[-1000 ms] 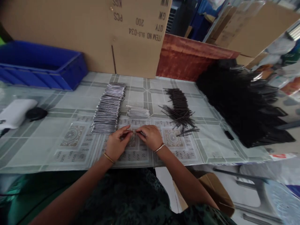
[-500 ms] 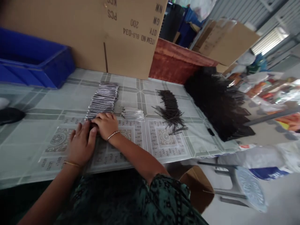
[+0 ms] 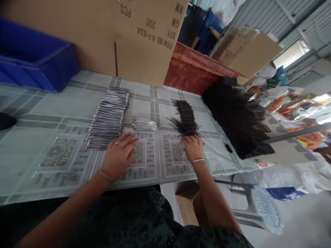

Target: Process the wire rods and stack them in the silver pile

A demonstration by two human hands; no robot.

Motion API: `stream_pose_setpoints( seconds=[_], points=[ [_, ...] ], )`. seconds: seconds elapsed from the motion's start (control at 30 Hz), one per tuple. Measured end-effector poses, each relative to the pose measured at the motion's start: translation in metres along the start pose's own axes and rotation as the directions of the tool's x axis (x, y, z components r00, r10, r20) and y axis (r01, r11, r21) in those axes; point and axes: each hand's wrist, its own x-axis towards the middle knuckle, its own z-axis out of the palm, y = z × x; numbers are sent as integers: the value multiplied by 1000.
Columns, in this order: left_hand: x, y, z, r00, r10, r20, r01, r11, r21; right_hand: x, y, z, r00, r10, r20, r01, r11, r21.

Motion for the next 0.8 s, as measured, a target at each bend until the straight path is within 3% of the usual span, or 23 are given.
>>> stream_pose_setpoints(
  seconds=[0.07, 0.17, 0.4, 0.53, 0.67, 0.73, 0.8],
  points=[
    [20, 15, 17, 992, 26, 121, -32, 998, 49, -10, 18, 13, 999, -51, 5, 51, 998, -28],
    [44, 25, 34, 974, -52, 221, 7, 980, 200, -10, 24, 21, 995, -97, -27, 97, 995, -33],
    [61, 23, 35, 959, -13, 283, -93, 930, 357, 15, 22, 22, 973, -225, -58, 229, 971, 75],
    [54, 24, 34, 967, -29, 252, -76, 916, 395, 36, 27, 33, 993, -116, -16, 116, 954, 275],
    [30, 24, 31, 988, 3, 154, -60, 929, 365, 61, 46, 40, 986, 0, -164, 94, 822, 562],
    [15, 23, 30, 994, 8, 110, -43, 945, 323, 71, 54, 39, 968, 93, -235, 80, 769, 634],
    [2, 20, 31, 995, 3, 100, -32, 959, 283, 77, 57, 34, 971, 88, -223, 81, 757, 649]
  ],
)
